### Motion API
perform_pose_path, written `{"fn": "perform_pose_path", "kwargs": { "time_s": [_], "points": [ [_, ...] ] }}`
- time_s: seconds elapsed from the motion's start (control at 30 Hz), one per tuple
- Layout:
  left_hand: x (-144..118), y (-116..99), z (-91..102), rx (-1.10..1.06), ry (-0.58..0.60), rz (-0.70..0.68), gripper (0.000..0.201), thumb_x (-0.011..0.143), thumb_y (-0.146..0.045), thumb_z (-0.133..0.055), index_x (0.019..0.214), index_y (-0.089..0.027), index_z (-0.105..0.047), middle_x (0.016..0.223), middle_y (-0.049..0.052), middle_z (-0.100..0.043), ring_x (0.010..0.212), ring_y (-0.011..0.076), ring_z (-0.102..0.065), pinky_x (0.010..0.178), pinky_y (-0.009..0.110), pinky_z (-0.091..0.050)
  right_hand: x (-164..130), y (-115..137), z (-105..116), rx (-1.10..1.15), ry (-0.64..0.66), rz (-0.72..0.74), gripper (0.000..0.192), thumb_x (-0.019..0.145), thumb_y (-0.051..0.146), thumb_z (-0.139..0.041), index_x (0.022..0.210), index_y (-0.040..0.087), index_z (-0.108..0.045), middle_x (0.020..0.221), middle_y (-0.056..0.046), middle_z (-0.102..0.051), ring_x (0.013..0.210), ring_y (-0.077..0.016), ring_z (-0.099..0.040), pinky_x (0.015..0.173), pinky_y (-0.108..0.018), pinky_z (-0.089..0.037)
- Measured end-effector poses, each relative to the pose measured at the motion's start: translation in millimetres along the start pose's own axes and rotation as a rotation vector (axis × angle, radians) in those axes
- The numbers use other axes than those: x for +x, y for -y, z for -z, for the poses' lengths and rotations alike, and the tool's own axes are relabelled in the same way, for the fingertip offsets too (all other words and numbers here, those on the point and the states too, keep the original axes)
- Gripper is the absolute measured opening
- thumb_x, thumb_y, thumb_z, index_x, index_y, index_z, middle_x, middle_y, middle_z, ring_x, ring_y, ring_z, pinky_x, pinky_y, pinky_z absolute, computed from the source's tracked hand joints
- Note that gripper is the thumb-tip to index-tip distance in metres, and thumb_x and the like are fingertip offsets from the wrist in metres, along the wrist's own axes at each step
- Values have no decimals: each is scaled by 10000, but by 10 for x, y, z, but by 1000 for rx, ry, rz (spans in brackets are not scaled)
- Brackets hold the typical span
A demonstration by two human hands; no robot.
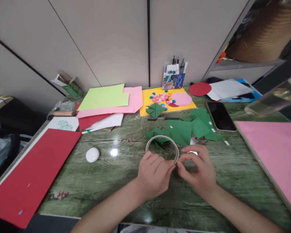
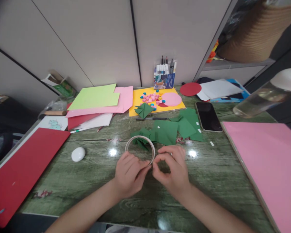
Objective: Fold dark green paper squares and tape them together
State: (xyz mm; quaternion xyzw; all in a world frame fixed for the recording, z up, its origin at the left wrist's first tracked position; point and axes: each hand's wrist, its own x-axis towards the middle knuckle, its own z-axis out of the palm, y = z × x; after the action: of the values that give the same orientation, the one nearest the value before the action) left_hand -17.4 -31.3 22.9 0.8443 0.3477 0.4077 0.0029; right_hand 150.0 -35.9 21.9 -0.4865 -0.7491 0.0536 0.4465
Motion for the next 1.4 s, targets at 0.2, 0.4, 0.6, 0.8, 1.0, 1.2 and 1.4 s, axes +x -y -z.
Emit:
{"fn": "perform_pose_path", "kwargs": {
  "time_s": [0.2,0.4,0.6,0.8,1.0,1.2,1.4],
  "points": [
    [-32,-5,-24,-27,-68,13,46,770,-119,-576,806,-145,-563,560,0,-585,534,122,-465,539,294,-295,-65,72,-30,88,-45,-93,96,718,141,-597,731,223,-549,850,-26,-498,803,-179,-495,707,-351,-406],
    [-60,-137,-3,-102,-16,-85,38,762,-165,-579,765,-199,-593,567,-19,-614,512,110,-492,552,301,-306,-5,-133,-69,99,-192,-231,75,730,153,-609,727,225,-588,838,-32,-524,799,-190,-531,694,-361,-436],
    [77,357,59,-3,-240,335,14,785,-199,-599,774,-192,-604,671,7,-640,648,131,-555,647,283,-378,110,-362,-50,17,-105,-198,276,749,237,-624,1021,238,-579,1043,-75,-560,981,-241,-523,814,-414,-435],
    [120,950,48,-174,-350,802,166,828,-316,-532,866,-159,-569,731,16,-627,692,139,-580,665,265,-436,86,-462,-260,-45,198,-138,620,787,228,-587,1336,244,-300,1031,-53,-662,1048,-262,-505,902,-501,-353],
    [112,928,9,-138,-134,733,191,853,-284,-492,934,-176,-627,886,47,-656,849,175,-578,803,328,-427,130,-526,-257,213,169,-264,586,820,240,-550,1350,232,-300,830,-20,-657,899,-216,-605,873,-446,-407],
    [165,743,106,11,-37,521,309,877,-292,-453,1149,-191,-556,1165,105,-566,1116,217,-475,962,419,-352,227,-565,6,519,148,-394,679,806,295,-582,1386,297,-228,804,4,-601,700,-148,-562,599,-277,-454],
    [171,536,134,-529,146,490,288,886,-332,-432,1097,-213,-586,1087,77,-630,1044,201,-555,924,380,-417,271,-608,69,722,185,-486,671,806,314,-572,1383,340,-229,782,16,-584,629,-130,-523,537,-242,-429]
  ]
}}
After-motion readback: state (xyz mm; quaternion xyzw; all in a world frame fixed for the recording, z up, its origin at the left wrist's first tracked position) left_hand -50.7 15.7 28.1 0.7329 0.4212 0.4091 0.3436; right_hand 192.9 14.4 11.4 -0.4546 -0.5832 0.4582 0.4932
